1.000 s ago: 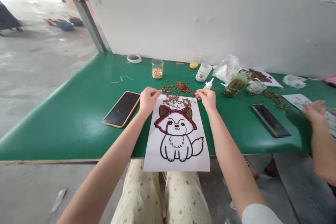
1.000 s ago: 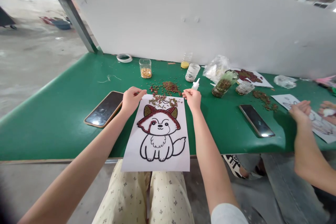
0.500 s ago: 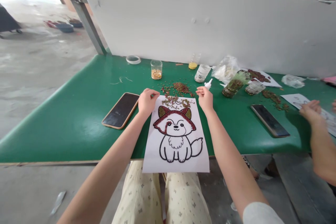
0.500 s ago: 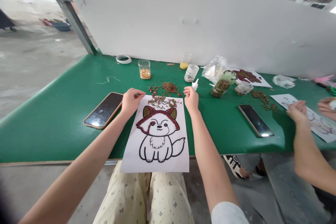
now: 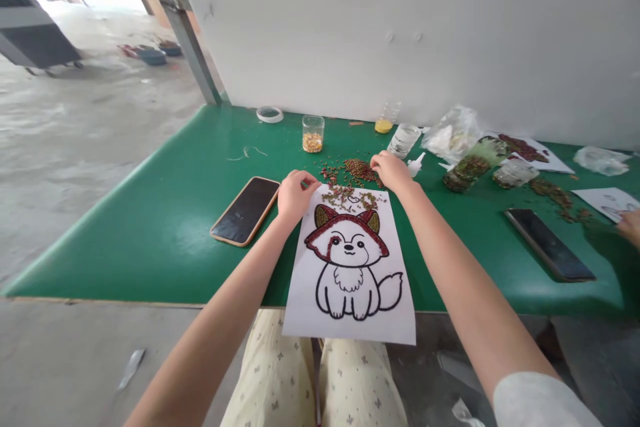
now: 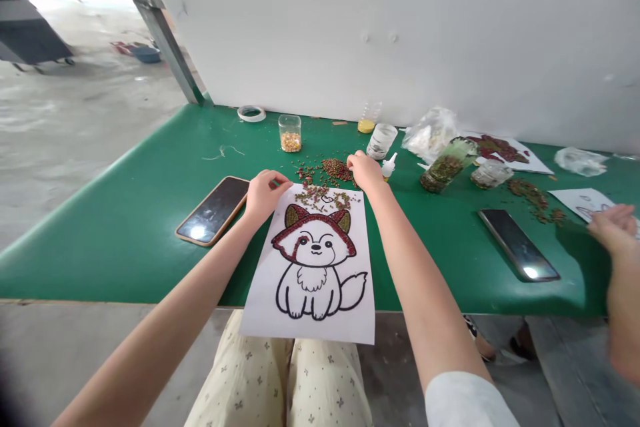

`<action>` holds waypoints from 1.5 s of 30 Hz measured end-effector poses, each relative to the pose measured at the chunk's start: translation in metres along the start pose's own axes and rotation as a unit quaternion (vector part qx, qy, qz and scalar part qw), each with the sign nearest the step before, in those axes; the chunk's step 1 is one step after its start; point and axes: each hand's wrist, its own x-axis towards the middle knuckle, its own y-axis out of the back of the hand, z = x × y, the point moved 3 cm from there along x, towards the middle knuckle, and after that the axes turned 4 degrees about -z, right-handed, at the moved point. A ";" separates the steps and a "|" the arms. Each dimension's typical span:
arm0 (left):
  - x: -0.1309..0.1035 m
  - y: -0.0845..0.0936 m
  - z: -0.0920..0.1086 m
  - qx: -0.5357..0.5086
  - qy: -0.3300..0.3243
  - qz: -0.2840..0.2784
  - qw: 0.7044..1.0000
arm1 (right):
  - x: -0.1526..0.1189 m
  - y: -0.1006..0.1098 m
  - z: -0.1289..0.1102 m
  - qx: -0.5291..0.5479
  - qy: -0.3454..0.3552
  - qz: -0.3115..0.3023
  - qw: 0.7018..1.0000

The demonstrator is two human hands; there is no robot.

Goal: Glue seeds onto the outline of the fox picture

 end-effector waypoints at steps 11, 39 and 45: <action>0.000 -0.002 -0.001 0.002 -0.017 -0.009 1.000 | 0.008 0.001 -0.001 -0.009 -0.013 -0.045 0.999; -0.002 -0.009 -0.001 0.009 -0.001 -0.028 1.000 | -0.186 0.001 -0.106 0.144 0.117 -0.036 0.982; -0.002 -0.010 -0.001 0.012 0.000 -0.031 0.999 | -0.180 -0.001 -0.117 0.129 0.083 -0.007 0.988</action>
